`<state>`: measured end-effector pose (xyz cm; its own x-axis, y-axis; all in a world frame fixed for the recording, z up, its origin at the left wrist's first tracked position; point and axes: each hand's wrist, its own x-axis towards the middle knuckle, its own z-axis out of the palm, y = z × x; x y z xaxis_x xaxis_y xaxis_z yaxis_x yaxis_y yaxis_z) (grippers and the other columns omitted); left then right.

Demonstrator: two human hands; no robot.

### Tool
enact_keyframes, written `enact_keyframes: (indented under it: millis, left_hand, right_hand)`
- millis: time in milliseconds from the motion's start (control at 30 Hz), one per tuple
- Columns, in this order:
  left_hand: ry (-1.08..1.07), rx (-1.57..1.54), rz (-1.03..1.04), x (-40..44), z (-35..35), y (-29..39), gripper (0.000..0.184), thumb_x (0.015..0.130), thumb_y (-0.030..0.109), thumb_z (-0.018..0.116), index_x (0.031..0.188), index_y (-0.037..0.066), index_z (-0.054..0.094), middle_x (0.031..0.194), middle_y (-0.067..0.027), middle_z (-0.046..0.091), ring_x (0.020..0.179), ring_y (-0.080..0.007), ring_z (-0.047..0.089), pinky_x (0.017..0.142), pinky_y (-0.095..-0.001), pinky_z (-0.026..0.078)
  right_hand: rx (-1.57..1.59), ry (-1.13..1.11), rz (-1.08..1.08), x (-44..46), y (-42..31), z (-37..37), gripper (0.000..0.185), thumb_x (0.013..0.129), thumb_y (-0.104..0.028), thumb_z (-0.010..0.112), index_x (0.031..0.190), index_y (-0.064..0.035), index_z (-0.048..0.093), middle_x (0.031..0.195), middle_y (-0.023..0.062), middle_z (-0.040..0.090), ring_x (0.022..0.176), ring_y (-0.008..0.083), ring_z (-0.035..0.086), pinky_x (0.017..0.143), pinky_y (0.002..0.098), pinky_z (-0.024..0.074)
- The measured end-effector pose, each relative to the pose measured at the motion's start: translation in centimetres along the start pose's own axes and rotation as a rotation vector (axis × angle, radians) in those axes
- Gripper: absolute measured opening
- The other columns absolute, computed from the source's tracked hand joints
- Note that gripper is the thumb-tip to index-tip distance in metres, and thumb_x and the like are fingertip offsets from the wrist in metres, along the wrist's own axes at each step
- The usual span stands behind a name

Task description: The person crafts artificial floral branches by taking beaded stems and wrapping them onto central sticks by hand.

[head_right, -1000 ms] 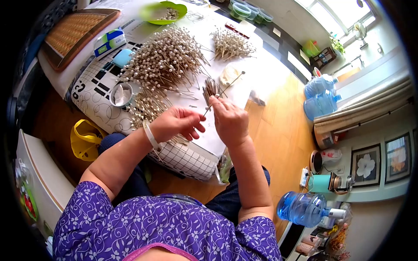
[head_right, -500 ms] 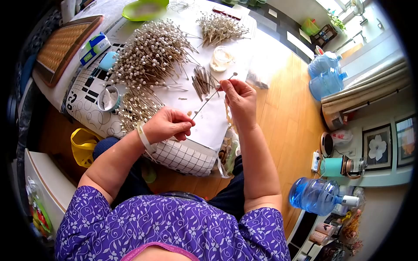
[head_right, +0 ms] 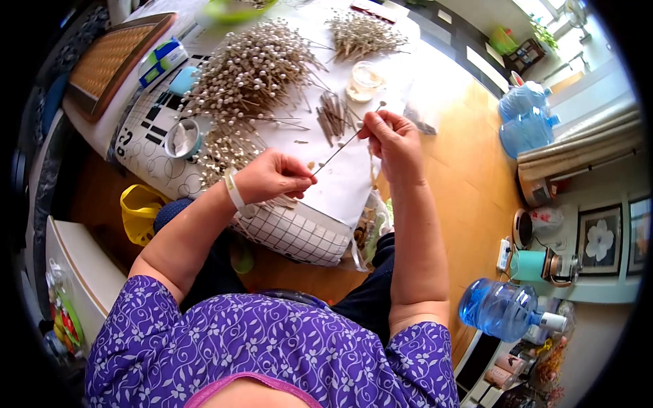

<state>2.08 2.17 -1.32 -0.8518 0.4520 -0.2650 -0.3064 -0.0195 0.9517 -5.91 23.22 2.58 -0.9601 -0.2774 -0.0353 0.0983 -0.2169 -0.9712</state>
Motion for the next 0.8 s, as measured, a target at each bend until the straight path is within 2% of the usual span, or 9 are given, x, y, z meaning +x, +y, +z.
enact_keyframes:
  millis: [200, 267, 333, 400, 467, 533, 600, 633, 800]
  left_hand:
    - [0.116, -0.052, 0.261, -1.4, -3.2, 1.7, 0.01, 0.076, 0.006, 0.063, 0.084, -0.001, 0.061, 0.072, -0.0085, 0.062, 0.065, -0.0134, 0.061, 0.059, -0.0246, 0.052]
    - [0.34, -0.153, 0.355, -2.6, -4.6, 3.4, 0.01, 0.078, 0.01, 0.062, 0.084, 0.002, 0.061, 0.072, -0.0089, 0.062, 0.065, -0.0135, 0.061, 0.059, -0.024, 0.051]
    - [0.482, -0.268, 0.411, -2.8, -6.3, 3.6, 0.009, 0.079, 0.01, 0.06, 0.086, 0.004, 0.062, 0.074, -0.0069, 0.063, 0.067, -0.0143, 0.062, 0.06, -0.0246, 0.052]
    - [0.53, -0.293, 0.477, -3.0, -7.0, 3.6, 0.009, 0.079, 0.01, 0.061, 0.085, 0.005, 0.062, 0.075, -0.0061, 0.063, 0.068, -0.0143, 0.062, 0.06, -0.0248, 0.052]
    - [0.563, -0.305, 0.496, -3.2, -7.1, 3.7, 0.009, 0.078, 0.01, 0.063, 0.086, 0.005, 0.063, 0.075, -0.0055, 0.063, 0.068, -0.0137, 0.062, 0.061, -0.0246, 0.052]
    - [0.579, -0.357, 0.552, -2.9, -7.1, 4.0, 0.01, 0.077, 0.011, 0.063, 0.086, 0.005, 0.063, 0.075, -0.0053, 0.063, 0.066, -0.0133, 0.062, 0.061, -0.0245, 0.053]
    - [0.601, -0.361, 0.562, -2.7, -6.8, 3.9, 0.011, 0.077, 0.011, 0.064, 0.086, 0.005, 0.062, 0.075, -0.0054, 0.063, 0.065, -0.0126, 0.062, 0.061, -0.0244, 0.053]
    - [0.609, -0.344, 0.568, -2.6, -6.8, 3.8, 0.012, 0.077, 0.011, 0.064, 0.086, 0.005, 0.062, 0.075, -0.0055, 0.063, 0.064, -0.0125, 0.062, 0.06, -0.0245, 0.053]
    - [0.615, -0.356, 0.571, -2.7, -6.8, 3.6, 0.011, 0.077, 0.012, 0.064, 0.085, 0.004, 0.062, 0.074, -0.0054, 0.063, 0.063, -0.0124, 0.062, 0.058, -0.0241, 0.053]
  right_hand:
    - [0.132, -0.05, -0.073, 0.0, -0.6, 3.0, 0.013, 0.083, -0.013, 0.057, 0.079, -0.0007, 0.06, 0.066, 0.007, 0.061, 0.043, 0.0021, 0.037, 0.039, 0.0153, 0.0286]
    - [0.183, -0.071, -0.062, -0.3, 0.5, 3.8, 0.013, 0.083, -0.013, 0.058, 0.082, 0.0, 0.061, 0.067, 0.0067, 0.061, 0.045, 0.0028, 0.04, 0.04, 0.016, 0.0309]
    - [-0.316, -0.251, -0.028, -0.4, 3.2, 4.6, 0.014, 0.082, -0.016, 0.059, 0.085, -0.0023, 0.062, 0.067, 0.0029, 0.06, 0.047, 0.0008, 0.037, 0.041, 0.0162, 0.0284]
    - [-0.542, -0.378, -0.141, -1.0, 6.3, 5.3, 0.013, 0.079, -0.014, 0.062, 0.079, -0.001, 0.062, 0.061, -0.001, 0.057, 0.048, 0.001, 0.039, 0.042, 0.0178, 0.0306]
    - [-0.903, -0.383, -0.132, -2.9, 4.5, 7.7, 0.01, 0.075, -0.011, 0.064, 0.074, -0.0013, 0.062, 0.049, 0.0, 0.05, 0.048, 0.0032, 0.043, 0.045, 0.0214, 0.0363]
    - [-0.9, -0.515, -0.235, -4.6, 5.1, 9.9, 0.015, 0.075, -0.016, 0.065, 0.074, -0.0019, 0.06, 0.053, 0.0065, 0.053, 0.049, 0.0126, 0.051, 0.049, 0.0287, 0.0417]
    - [-1.205, -0.681, -0.35, -7.6, 6.3, 12.3, 0.023, 0.076, -0.026, 0.062, 0.073, -0.0035, 0.057, 0.062, 0.0121, 0.056, 0.058, 0.0269, 0.057, 0.055, 0.0366, 0.0448]
    - [-1.239, -0.762, -0.255, -8.4, 7.0, 13.2, 0.032, 0.076, -0.034, 0.059, 0.072, -0.0034, 0.055, 0.069, 0.0152, 0.057, 0.068, 0.0341, 0.057, 0.061, 0.0414, 0.0452]
    - [-1.348, -0.672, -0.354, -8.4, 9.6, 14.5, 0.03, 0.076, -0.031, 0.058, 0.071, -0.0016, 0.055, 0.065, 0.0157, 0.057, 0.064, 0.0314, 0.058, 0.058, 0.0397, 0.0459]
